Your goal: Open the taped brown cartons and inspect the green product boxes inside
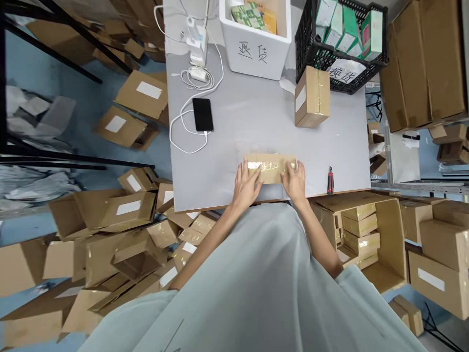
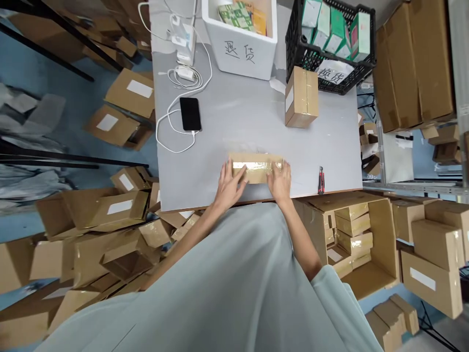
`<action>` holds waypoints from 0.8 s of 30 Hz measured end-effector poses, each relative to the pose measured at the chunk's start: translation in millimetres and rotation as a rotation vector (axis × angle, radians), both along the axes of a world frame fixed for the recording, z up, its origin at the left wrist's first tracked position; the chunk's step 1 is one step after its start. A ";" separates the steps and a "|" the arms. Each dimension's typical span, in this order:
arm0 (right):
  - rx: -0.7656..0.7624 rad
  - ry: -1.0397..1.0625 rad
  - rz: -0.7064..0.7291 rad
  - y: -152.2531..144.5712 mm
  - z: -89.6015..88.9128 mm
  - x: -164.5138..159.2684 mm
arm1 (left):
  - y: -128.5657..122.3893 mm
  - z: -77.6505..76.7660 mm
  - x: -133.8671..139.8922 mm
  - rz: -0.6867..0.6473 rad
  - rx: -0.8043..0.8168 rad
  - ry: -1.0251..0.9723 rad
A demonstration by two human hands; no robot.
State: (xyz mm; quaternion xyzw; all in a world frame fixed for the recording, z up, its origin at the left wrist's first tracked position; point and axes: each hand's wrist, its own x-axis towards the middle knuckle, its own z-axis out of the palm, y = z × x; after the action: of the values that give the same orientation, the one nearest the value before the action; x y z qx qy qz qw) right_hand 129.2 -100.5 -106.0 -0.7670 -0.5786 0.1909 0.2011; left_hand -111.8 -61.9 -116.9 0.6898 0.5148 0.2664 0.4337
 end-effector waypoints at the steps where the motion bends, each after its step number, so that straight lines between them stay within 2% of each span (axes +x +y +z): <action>1: -0.003 -0.027 0.040 0.5 0.1 -6.4 | 2.9 1.3 2.7 -0.029 0.011 0.010; 6: -0.104 -0.058 0.147 -2.1 0.8 -15.9 | 13.1 -3.3 7.0 -0.084 0.051 0.061; 9: -0.105 -0.057 0.199 0.2 0.7 -14.9 | 13.8 -4.6 9.6 -0.098 0.075 0.095; 14: -0.092 -0.029 0.314 12.5 -0.7 -8.0 | 10.0 -8.6 8.9 -0.028 0.048 0.139; 16: -0.073 -0.012 0.275 11.3 -1.9 9.3 | 7.2 -16.3 -1.1 0.072 0.018 0.134; 19: -0.056 0.083 0.090 -2.3 -8.0 50.0 | -0.2 -34.1 -23.3 0.264 -0.103 0.074; 22: -0.173 0.299 -0.067 -21.7 -20.0 82.7 | -10.7 -51.6 -37.0 0.382 -0.311 -0.024; 24: -0.261 0.471 -0.037 -31.7 -28.6 88.5 | -17.3 -58.8 -35.2 0.413 -0.417 -0.092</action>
State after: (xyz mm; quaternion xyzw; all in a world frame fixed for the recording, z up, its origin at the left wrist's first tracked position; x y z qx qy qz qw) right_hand 217.7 -132.2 -134.6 -0.7315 -0.4721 0.4333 0.2330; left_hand -146.9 -79.2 -175.6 0.4535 0.6679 0.2684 0.5256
